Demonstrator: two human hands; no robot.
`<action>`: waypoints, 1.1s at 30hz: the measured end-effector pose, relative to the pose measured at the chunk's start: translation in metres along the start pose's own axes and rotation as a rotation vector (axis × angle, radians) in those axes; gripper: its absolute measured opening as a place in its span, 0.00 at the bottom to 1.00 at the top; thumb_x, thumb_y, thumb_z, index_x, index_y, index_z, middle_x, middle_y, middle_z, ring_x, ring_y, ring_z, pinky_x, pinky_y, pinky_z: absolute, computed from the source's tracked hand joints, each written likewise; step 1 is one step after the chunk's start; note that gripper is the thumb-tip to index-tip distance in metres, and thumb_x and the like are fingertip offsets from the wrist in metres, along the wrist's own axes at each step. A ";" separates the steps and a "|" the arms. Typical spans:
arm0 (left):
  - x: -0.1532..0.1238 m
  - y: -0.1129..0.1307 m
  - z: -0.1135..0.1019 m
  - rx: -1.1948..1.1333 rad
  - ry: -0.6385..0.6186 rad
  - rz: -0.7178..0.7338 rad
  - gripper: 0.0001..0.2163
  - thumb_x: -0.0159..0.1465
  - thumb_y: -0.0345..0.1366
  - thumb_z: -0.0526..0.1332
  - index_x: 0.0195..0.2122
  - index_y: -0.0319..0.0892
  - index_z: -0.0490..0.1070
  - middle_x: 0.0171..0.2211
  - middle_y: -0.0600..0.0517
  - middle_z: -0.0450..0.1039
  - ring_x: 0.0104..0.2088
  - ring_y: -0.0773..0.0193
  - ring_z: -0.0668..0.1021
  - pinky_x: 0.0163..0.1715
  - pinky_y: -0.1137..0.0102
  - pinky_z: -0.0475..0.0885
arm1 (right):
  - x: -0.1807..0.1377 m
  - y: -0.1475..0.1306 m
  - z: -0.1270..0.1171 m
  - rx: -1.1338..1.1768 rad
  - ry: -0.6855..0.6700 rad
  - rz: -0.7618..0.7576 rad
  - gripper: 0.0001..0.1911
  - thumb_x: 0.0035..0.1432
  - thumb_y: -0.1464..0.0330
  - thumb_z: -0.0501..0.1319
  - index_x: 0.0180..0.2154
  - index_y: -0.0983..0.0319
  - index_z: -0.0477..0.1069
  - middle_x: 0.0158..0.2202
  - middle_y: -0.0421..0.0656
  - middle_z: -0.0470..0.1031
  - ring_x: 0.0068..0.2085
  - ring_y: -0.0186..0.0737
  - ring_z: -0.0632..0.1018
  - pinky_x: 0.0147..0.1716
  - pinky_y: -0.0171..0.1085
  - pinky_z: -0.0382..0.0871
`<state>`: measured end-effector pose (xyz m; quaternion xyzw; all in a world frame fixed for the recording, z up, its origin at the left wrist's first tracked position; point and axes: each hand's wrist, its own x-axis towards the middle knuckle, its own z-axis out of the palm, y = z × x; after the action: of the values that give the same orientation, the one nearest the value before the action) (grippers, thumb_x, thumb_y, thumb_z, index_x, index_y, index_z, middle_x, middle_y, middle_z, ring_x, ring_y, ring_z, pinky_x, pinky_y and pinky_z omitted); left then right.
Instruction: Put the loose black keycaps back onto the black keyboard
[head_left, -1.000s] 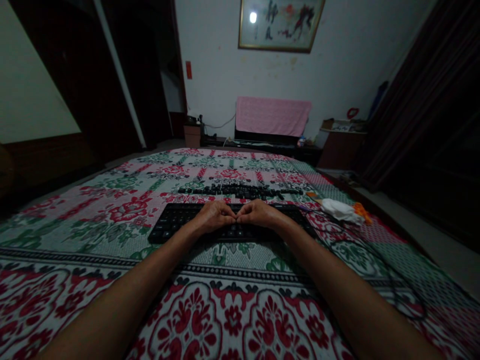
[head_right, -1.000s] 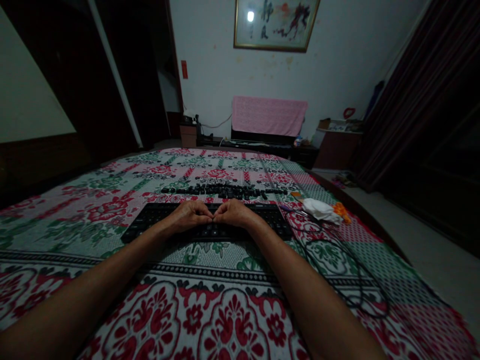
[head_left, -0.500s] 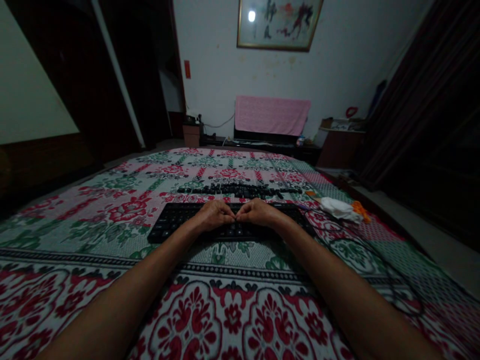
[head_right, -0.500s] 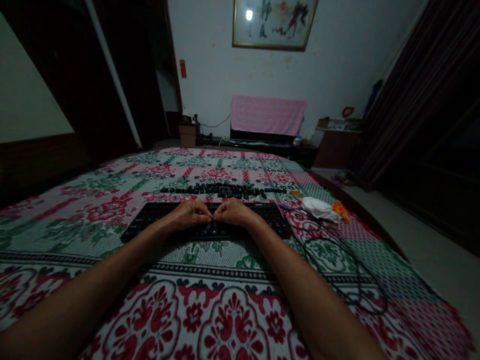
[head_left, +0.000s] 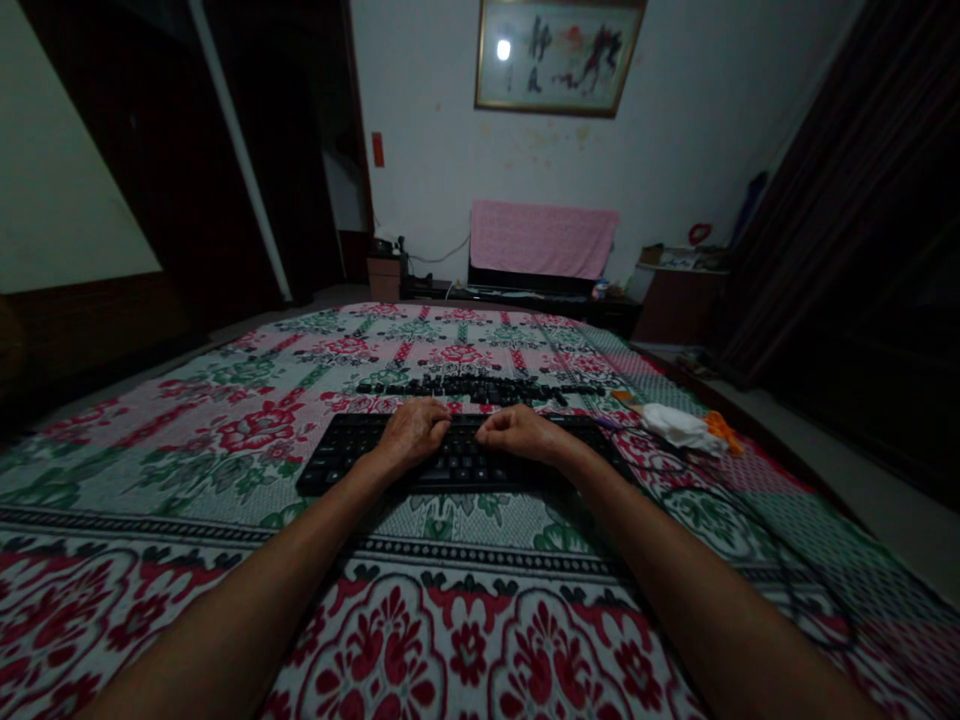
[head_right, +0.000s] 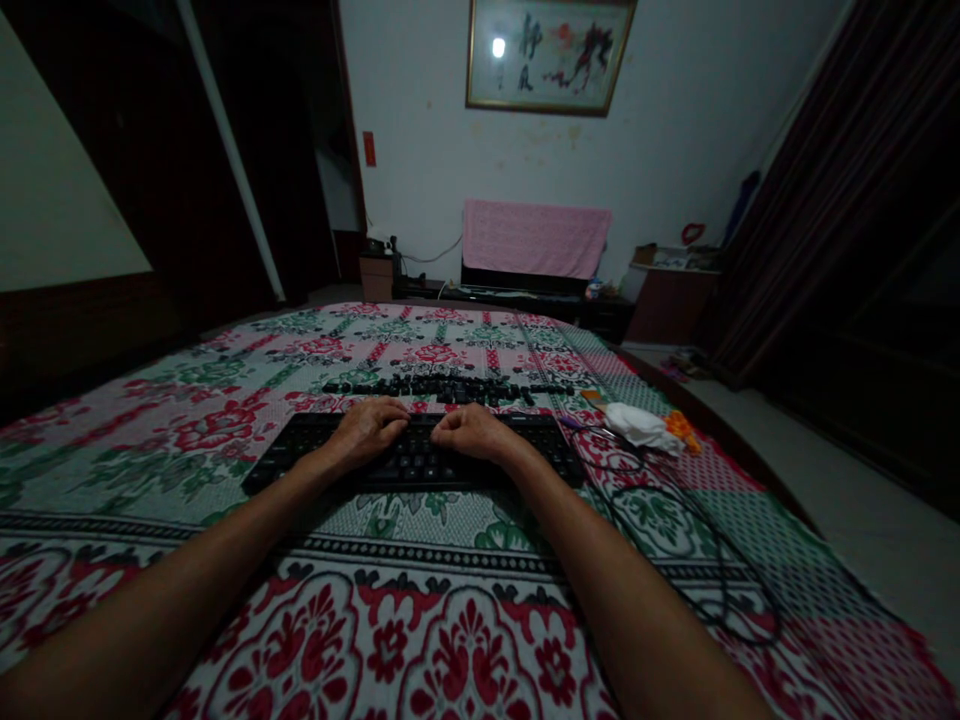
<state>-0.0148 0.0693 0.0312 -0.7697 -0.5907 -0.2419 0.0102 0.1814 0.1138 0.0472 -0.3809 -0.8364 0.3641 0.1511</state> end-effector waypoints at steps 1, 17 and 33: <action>0.000 0.000 0.000 0.003 -0.013 -0.003 0.12 0.56 0.34 0.51 0.33 0.42 0.74 0.37 0.51 0.72 0.39 0.63 0.71 0.43 0.70 0.63 | 0.001 0.002 0.000 -0.016 0.044 -0.009 0.15 0.46 0.61 0.56 0.29 0.66 0.73 0.19 0.37 0.68 0.19 0.27 0.63 0.19 0.27 0.55; 0.002 -0.002 0.000 -0.018 -0.023 -0.015 0.11 0.54 0.33 0.53 0.32 0.43 0.74 0.38 0.51 0.72 0.40 0.62 0.71 0.44 0.69 0.63 | 0.066 0.013 -0.005 -0.616 0.372 0.057 0.13 0.48 0.67 0.55 0.37 0.57 0.73 0.36 0.41 0.75 0.39 0.38 0.73 0.37 0.31 0.62; 0.001 -0.004 0.002 -0.068 -0.047 -0.059 0.11 0.54 0.34 0.54 0.34 0.44 0.74 0.40 0.51 0.70 0.42 0.62 0.69 0.46 0.68 0.62 | 0.080 0.018 -0.006 -0.735 0.302 0.105 0.13 0.46 0.64 0.56 0.35 0.56 0.73 0.35 0.42 0.74 0.38 0.40 0.73 0.34 0.32 0.62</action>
<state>-0.0179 0.0720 0.0290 -0.7575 -0.6045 -0.2437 -0.0368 0.1409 0.1844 0.0359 -0.5010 -0.8587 -0.0123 0.1073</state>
